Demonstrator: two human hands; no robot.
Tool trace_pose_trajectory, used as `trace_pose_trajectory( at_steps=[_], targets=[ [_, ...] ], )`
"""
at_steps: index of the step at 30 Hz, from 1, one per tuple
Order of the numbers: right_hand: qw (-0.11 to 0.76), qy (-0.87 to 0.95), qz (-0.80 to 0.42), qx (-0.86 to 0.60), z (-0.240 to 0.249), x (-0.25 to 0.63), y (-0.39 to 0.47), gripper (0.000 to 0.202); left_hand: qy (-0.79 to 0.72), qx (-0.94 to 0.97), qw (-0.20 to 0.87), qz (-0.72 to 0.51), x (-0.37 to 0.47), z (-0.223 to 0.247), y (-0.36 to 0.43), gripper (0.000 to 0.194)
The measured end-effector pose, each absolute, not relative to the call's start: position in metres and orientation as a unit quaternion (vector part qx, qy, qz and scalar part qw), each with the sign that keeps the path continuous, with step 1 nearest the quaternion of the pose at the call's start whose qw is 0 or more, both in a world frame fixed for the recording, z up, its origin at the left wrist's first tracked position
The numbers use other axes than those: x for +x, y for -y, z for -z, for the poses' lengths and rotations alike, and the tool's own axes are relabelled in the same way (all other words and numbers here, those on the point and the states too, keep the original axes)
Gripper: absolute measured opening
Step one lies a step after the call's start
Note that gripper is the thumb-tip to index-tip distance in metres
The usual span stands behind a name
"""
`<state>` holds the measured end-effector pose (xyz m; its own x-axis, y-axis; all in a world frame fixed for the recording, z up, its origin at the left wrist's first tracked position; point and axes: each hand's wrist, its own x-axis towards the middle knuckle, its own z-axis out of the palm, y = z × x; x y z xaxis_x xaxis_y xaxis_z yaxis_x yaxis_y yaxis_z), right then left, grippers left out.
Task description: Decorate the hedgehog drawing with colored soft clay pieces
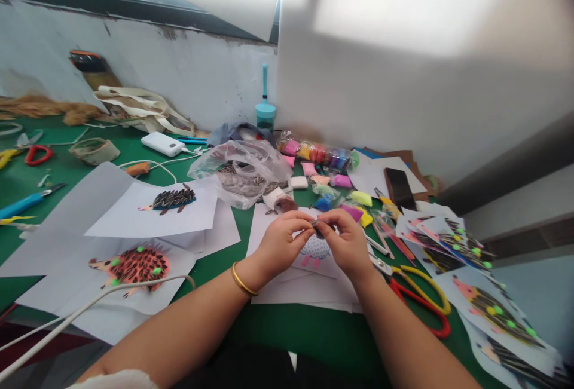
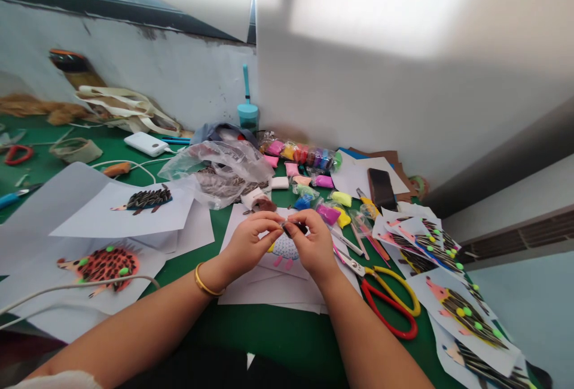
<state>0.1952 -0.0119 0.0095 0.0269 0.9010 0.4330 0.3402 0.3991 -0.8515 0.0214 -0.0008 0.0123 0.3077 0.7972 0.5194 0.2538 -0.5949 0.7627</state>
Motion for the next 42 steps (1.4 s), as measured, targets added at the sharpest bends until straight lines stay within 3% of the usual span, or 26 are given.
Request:
trace_pose_trajectory(
  at_steps=[13,24,29,34,37,42],
  targets=[
    [0.498,0.6,-0.432,-0.454,-0.002,0.201,0.009,0.031,-0.357,0.748,0.273,-0.489,0.019,-0.014,-0.005,0.012],
    [0.412,0.752,-0.237,-0.457,-0.006,0.2,0.007,0.021,-0.375,0.729,0.312,-0.481,0.016,-0.01,-0.011,0.012],
    [0.434,0.736,-0.226,-0.469,0.0,0.199,0.008,0.053,-0.39,0.698,0.319,-0.508,0.013,-0.007,-0.016,0.014],
    [0.447,0.694,-0.169,-0.538,0.0,0.213,-0.003,0.029,-0.404,0.633,0.377,-0.542,0.01,-0.005,-0.02,0.014],
    [0.422,0.676,-0.118,-0.592,0.005,0.226,-0.017,0.031,-0.422,0.601,0.402,-0.548,0.01,-0.005,-0.02,0.015],
    [0.394,0.709,-0.156,-0.564,0.027,0.228,-0.038,0.034,-0.428,0.579,0.44,-0.537,0.013,-0.006,-0.018,0.02]
  ],
)
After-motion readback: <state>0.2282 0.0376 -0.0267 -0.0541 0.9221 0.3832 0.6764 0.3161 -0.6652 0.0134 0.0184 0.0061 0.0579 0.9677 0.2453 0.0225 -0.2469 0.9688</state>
